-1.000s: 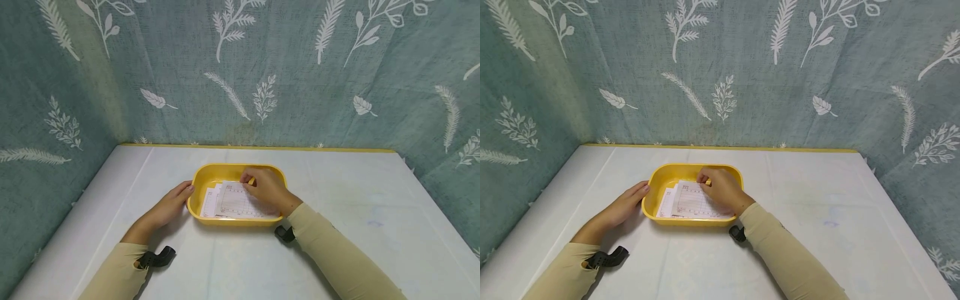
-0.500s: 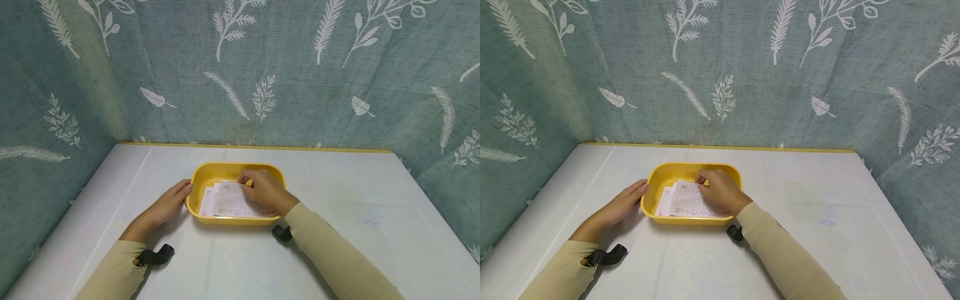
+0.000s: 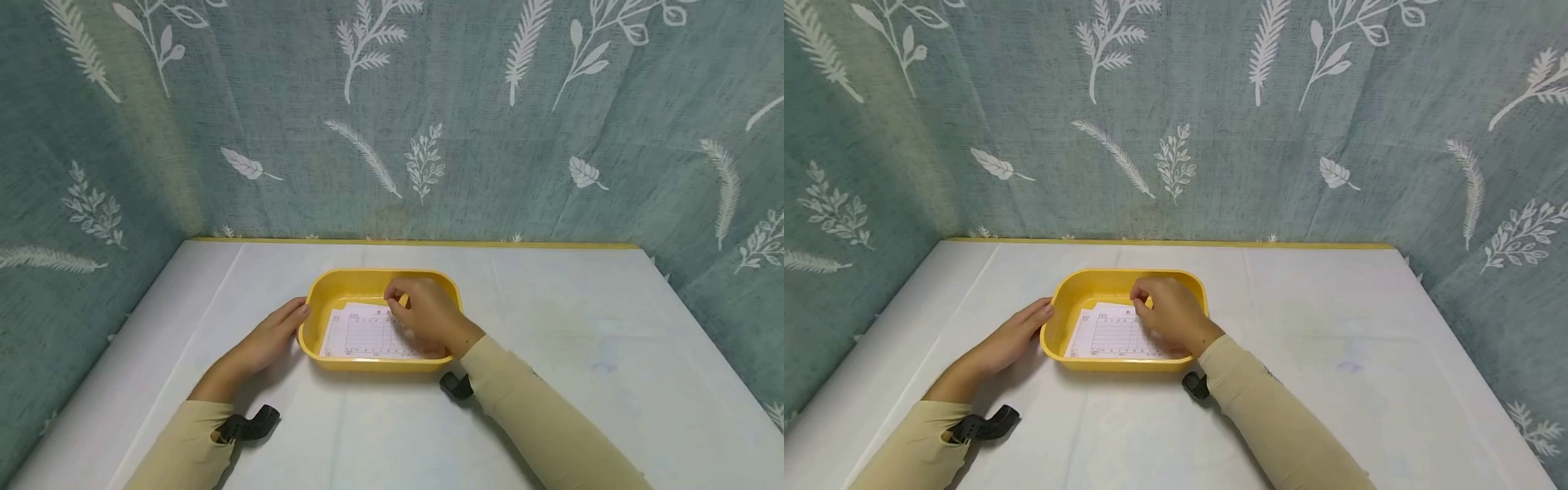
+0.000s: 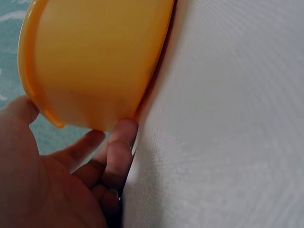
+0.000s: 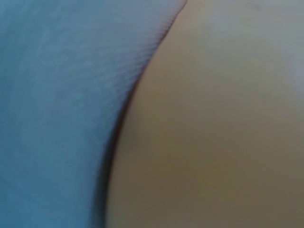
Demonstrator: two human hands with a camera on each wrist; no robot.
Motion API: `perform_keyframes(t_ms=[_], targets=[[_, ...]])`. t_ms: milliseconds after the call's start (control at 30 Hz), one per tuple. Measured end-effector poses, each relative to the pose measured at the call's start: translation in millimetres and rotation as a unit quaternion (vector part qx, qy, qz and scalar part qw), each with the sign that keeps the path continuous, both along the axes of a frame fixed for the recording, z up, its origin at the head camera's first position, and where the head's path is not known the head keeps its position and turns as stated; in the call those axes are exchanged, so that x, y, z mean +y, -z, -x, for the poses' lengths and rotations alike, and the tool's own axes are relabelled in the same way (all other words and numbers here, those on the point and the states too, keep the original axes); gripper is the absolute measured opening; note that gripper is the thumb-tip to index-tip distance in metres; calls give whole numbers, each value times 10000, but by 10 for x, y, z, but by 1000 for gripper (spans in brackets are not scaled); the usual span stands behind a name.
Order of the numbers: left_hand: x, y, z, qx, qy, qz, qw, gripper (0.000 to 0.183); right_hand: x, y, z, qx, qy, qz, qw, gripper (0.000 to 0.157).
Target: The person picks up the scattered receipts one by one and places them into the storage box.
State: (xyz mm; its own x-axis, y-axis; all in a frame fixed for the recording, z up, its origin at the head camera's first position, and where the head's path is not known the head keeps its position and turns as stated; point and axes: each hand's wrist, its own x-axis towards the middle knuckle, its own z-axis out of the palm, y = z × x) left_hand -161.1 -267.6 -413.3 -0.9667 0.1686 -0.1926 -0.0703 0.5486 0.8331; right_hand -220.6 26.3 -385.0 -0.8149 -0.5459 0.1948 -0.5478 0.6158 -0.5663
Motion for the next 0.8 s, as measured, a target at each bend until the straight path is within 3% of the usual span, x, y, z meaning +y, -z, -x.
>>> perform_keyframes(t_ms=[100,200,333,400,500,600,800], targets=[[-11,-22,-9,-6,-21,94,10000,65,-16,-14,-8,274,-22,219,9994,9],[-5,-32,-12,-57,-48,144,9999,66,-7,-26,-9,843,108,443,9954,9],[17,-9,5,-67,-18,87,9999,64,78,-53,-71,1762,609,901,9783,9],[30,8,27,-65,25,13,10000,63,162,-70,-157,1985,753,1194,9699,8],[44,33,64,-54,54,-18,10000,64,327,-101,-325,1968,734,1505,9660,8],[39,56,89,-24,11,-2,10000,64,507,-128,-460,1752,620,1609,9693,15],[-2,99,102,24,-9,29,10000,64,929,-106,-557,1093,896,1008,9848,34]])
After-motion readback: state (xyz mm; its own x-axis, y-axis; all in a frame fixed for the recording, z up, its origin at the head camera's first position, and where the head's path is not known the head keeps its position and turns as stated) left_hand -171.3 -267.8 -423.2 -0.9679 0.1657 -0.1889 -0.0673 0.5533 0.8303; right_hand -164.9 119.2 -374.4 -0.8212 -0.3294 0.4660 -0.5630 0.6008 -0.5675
